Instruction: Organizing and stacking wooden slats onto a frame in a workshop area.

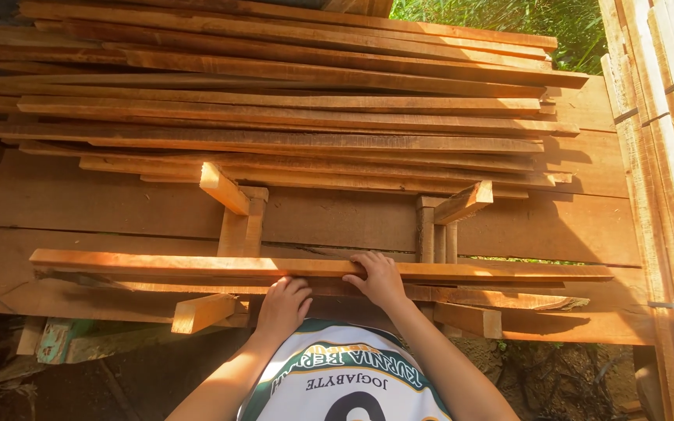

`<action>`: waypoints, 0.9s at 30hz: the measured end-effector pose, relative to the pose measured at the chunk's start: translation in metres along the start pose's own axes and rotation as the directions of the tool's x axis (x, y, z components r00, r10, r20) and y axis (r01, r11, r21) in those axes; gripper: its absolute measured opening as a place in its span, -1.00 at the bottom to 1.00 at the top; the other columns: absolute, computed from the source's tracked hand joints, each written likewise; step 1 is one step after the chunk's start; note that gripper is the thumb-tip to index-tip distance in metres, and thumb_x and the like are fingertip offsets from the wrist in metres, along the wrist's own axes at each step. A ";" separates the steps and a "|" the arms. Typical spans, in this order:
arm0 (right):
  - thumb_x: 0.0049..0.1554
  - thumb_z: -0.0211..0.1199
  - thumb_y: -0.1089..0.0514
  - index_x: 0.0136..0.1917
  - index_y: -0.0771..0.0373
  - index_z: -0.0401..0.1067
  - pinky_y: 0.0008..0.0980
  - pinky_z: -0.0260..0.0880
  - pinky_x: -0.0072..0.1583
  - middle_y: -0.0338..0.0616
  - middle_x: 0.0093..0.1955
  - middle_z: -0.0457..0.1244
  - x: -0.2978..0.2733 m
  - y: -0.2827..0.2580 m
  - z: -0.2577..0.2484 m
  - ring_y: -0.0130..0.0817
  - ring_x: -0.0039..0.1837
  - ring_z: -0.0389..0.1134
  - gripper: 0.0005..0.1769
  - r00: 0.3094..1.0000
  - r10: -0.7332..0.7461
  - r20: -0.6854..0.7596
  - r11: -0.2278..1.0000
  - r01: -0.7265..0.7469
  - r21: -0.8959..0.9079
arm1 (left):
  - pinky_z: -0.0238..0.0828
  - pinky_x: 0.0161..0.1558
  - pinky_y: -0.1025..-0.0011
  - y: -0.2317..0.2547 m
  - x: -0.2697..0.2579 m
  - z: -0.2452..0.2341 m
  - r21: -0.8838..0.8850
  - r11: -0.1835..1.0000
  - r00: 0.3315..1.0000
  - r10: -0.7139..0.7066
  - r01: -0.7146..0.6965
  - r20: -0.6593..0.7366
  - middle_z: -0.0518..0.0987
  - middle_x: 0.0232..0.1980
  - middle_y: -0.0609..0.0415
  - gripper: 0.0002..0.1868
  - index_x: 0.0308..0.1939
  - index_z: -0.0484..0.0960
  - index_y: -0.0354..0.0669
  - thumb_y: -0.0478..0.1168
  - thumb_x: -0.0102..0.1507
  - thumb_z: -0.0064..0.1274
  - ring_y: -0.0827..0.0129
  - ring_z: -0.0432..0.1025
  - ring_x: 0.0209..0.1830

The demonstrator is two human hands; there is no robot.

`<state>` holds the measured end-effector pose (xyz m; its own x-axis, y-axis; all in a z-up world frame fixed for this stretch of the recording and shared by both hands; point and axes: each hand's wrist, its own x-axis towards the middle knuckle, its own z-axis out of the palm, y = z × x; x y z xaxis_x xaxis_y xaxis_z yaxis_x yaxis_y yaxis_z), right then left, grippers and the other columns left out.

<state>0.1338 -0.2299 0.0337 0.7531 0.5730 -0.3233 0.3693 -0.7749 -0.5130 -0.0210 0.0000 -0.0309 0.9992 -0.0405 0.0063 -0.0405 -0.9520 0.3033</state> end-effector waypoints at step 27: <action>0.01 0.39 -0.09 0.18 0.04 0.39 -0.24 0.30 0.11 -0.24 0.05 0.23 -0.025 0.009 0.023 -0.20 0.22 0.26 -0.50 0.970 -0.242 0.038 0.950 0.244 -0.197 | 0.39 0.12 0.25 0.003 0.033 -0.016 0.177 0.984 0.939 -0.083 0.024 0.334 0.45 0.13 0.24 -0.39 0.21 0.48 0.17 0.06 0.11 0.30 0.29 0.37 0.20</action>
<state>0.1061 -0.2452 0.0184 0.6206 0.7529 -0.2193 0.6417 -0.6483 -0.4098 0.0122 0.0005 -0.0140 0.9393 -0.0605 -0.3379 -0.0169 -0.9913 0.1304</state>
